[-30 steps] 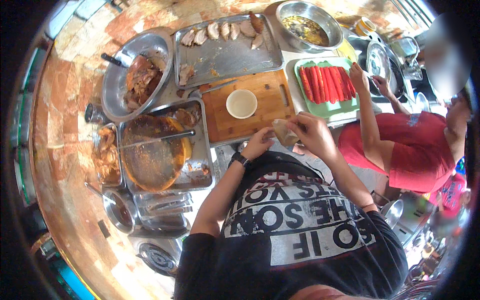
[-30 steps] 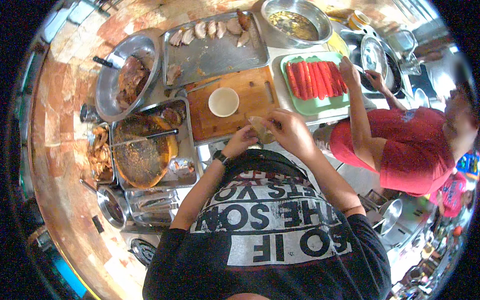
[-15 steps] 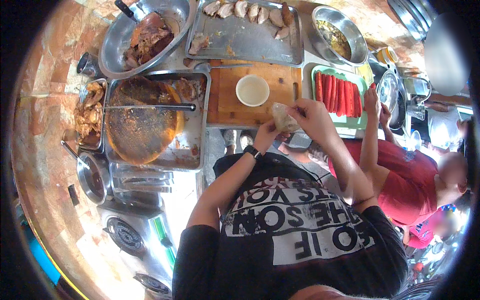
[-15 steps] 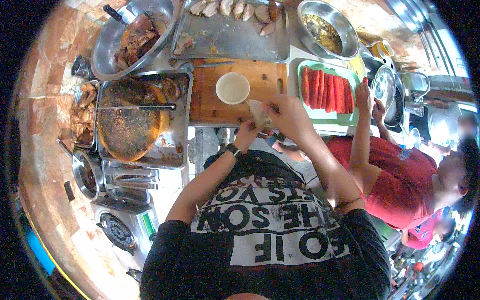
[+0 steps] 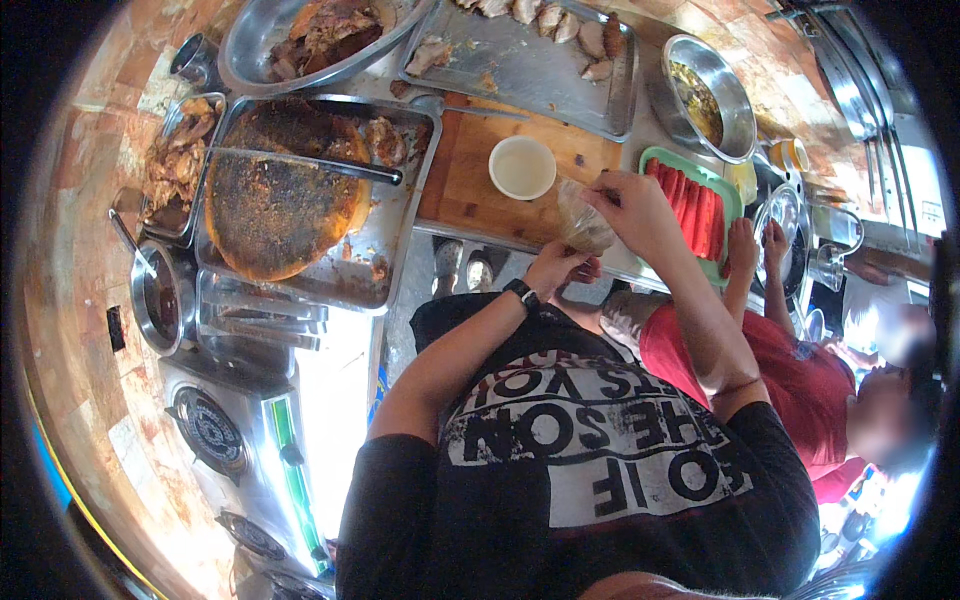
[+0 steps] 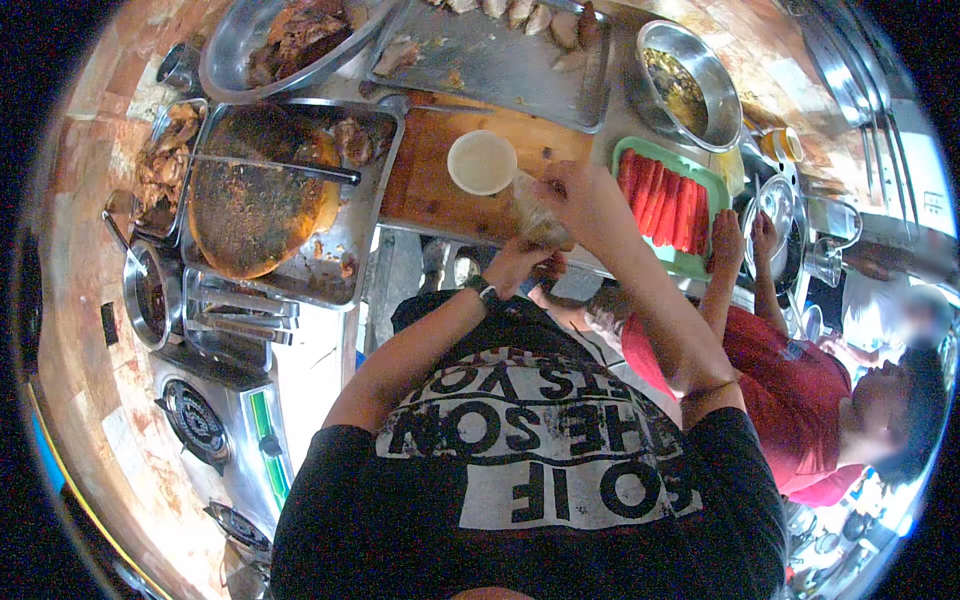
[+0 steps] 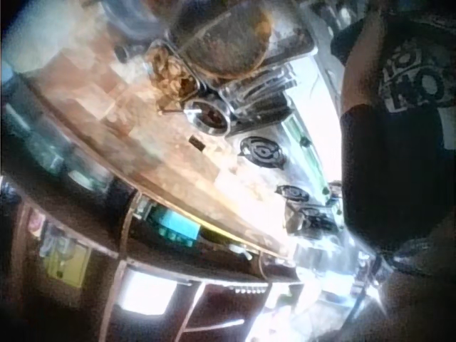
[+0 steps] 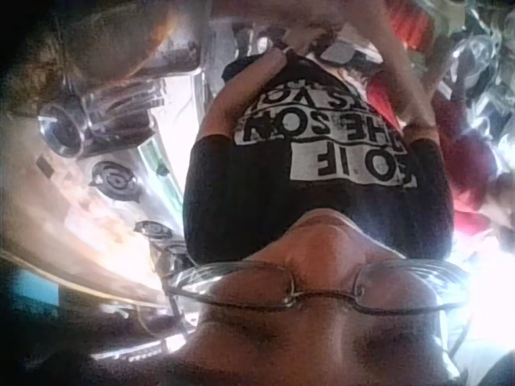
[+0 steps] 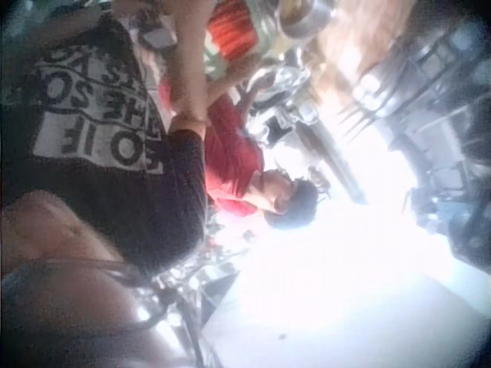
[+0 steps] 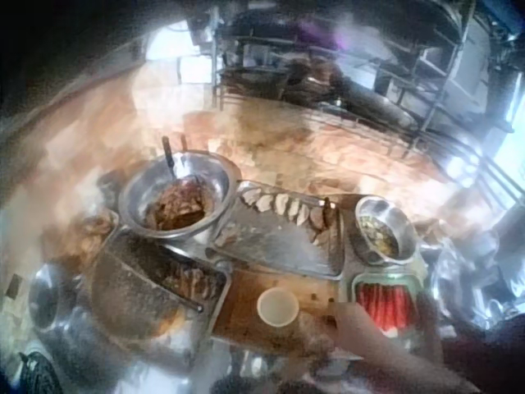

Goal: The person transfers liquid from a plastic bag into a small bowl, picks up pieces of fried chicken with tongs to place them on plates, and scoops rice into a bowl.

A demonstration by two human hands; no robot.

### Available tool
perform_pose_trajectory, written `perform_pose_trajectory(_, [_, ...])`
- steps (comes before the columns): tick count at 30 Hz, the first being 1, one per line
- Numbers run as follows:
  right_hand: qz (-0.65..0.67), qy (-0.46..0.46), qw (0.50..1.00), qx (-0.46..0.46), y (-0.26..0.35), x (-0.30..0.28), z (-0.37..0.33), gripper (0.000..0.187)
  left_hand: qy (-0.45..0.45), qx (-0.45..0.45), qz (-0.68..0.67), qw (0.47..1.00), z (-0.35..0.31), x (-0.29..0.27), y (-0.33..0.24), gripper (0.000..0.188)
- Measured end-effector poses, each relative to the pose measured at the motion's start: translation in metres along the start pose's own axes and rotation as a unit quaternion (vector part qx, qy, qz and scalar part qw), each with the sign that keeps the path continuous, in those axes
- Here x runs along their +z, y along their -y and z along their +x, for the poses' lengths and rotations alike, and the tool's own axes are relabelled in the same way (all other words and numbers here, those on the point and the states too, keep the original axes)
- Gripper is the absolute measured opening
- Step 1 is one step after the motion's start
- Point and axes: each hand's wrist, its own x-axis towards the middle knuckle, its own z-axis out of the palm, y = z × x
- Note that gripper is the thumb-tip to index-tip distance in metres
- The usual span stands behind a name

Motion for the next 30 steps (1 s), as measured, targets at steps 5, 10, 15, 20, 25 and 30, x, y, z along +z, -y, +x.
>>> perform_pose_trajectory(5, [-0.055,0.052,0.997,-0.001,-0.002,0.004,0.024,0.027,-0.018,-0.058,-0.064,0.996,-0.006,0.004,0.012,0.024])
perform_pose_trajectory(10, [-0.056,0.082,0.994,-0.047,-0.013,0.014,0.045,0.027,-0.027,-0.061,-0.103,0.993,-0.007,0.008,0.016,0.019])
perform_pose_trajectory(15, [-0.066,0.107,0.990,-0.068,-0.017,0.022,0.061,0.026,-0.026,-0.066,-0.156,0.985,-0.007,0.016,0.014,0.017])
perform_pose_trajectory(20, [-0.087,0.130,0.983,-0.093,-0.013,0.025,0.075,0.023,0.019,-0.067,-0.176,0.982,-0.008,0.022,0.010,0.016])
perform_pose_trajectory(25, [-0.123,0.157,0.974,-0.105,-0.015,0.030,0.086,0.022,0.035,-0.073,-0.231,0.970,-0.011,0.035,0.005,0.016])
perform_pose_trajectory(30, [-0.130,0.202,0.965,-0.100,-0.016,0.030,0.097,0.021,0.052,-0.081,-0.263,0.960,-0.012,0.047,0.002,0.016])
